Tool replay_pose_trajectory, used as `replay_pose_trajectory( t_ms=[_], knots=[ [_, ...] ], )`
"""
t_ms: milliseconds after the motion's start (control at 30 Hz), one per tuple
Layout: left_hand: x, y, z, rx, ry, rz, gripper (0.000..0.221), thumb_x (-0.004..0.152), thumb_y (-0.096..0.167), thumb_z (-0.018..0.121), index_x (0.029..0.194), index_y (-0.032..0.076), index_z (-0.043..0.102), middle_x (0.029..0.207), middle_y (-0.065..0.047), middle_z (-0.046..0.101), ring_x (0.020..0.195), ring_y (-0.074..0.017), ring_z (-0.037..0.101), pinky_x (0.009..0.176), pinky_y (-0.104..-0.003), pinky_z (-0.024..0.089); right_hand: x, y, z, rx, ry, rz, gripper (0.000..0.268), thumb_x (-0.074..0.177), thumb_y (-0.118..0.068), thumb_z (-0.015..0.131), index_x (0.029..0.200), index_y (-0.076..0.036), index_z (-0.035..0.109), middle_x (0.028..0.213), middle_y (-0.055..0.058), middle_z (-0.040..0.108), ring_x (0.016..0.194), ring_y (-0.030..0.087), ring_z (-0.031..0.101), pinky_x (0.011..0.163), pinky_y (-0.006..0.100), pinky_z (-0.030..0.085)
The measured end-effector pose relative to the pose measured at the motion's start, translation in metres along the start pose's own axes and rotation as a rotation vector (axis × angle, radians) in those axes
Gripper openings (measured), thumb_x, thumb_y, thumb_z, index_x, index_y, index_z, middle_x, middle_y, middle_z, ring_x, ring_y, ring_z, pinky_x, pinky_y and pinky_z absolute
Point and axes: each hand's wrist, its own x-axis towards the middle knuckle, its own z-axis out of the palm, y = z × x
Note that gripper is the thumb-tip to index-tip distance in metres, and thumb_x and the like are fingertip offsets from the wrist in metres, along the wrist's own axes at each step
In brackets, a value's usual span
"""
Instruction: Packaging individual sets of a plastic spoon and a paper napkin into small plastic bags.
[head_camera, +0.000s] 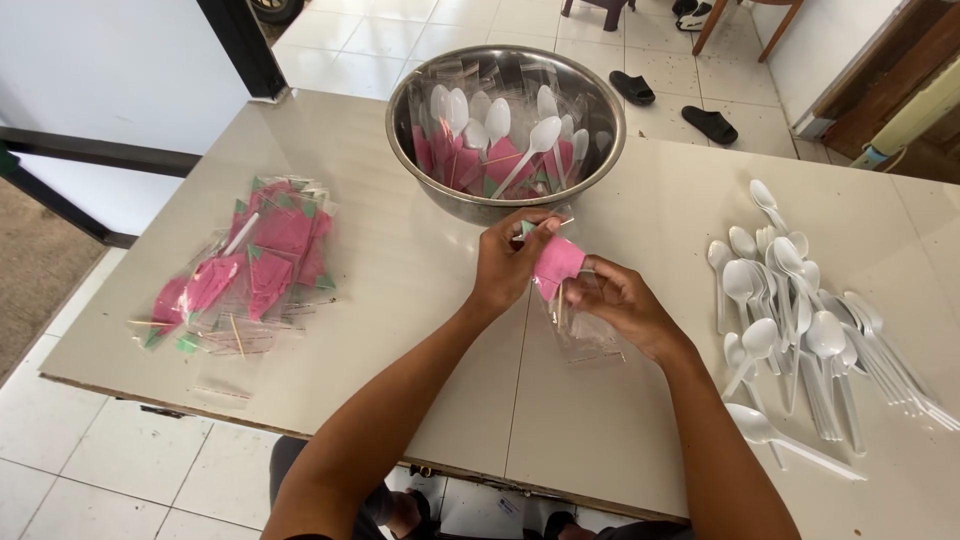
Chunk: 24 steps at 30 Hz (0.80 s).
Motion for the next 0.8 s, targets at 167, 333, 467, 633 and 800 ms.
replay_pose_trajectory(
  t_ms=[167,333,467,633,800],
  knots=[
    [-0.005,0.011,-0.018,0.066,0.059,0.017,0.012,0.082,0.017,0.059,0.09,0.009,0.063,0.08,-0.008,0.063,0.062,-0.0082,0.054,0.051,-0.021,0.048,-0.004,-0.011,0.001,-0.052,0.111,0.127,0.028,0.072,0.0,0.058,0.1,0.001,0.057,0.086,0.011,0.057,0.078,0.017,0.056,0.068,0.028,0.046],
    [-0.001,0.017,-0.026,0.136,0.044,0.025,0.009,0.079,0.009,0.06,0.088,0.007,0.06,0.076,-0.008,0.064,0.055,-0.0126,0.058,0.044,-0.02,0.051,0.0,-0.012,-0.016,-0.144,0.231,0.149,0.027,0.071,0.003,0.058,0.099,0.005,0.057,0.077,0.019,0.057,0.061,0.021,0.055,0.055,0.028,0.045],
    [-0.001,0.018,-0.029,0.311,-0.032,0.152,0.016,0.078,0.002,0.059,0.093,0.008,0.055,0.079,-0.01,0.064,0.061,-0.0217,0.062,0.052,-0.028,0.051,0.0,0.001,-0.037,-0.089,0.445,-0.005,0.034,0.068,0.005,0.059,0.101,-0.001,0.055,0.079,0.016,0.059,0.056,0.014,0.055,0.046,0.022,0.045],
    [-0.001,0.019,-0.031,0.333,-0.082,0.116,0.022,0.078,0.001,0.059,0.097,0.012,0.055,0.077,-0.009,0.065,0.051,-0.0152,0.057,0.049,-0.025,0.049,-0.002,-0.006,-0.041,0.022,0.751,-0.064,0.032,0.072,-0.006,0.067,0.101,-0.008,0.054,0.076,0.006,0.057,0.052,0.009,0.052,0.046,0.019,0.045],
    [-0.001,0.013,-0.034,0.381,-0.146,0.039,0.018,0.076,0.007,0.061,0.092,0.015,0.06,0.075,-0.004,0.065,0.052,-0.0127,0.057,0.05,-0.023,0.046,-0.002,-0.003,-0.04,0.059,0.796,-0.109,0.015,0.078,-0.014,0.067,0.091,-0.01,0.059,0.075,0.002,0.054,0.056,0.006,0.051,0.056,0.017,0.046]
  ],
)
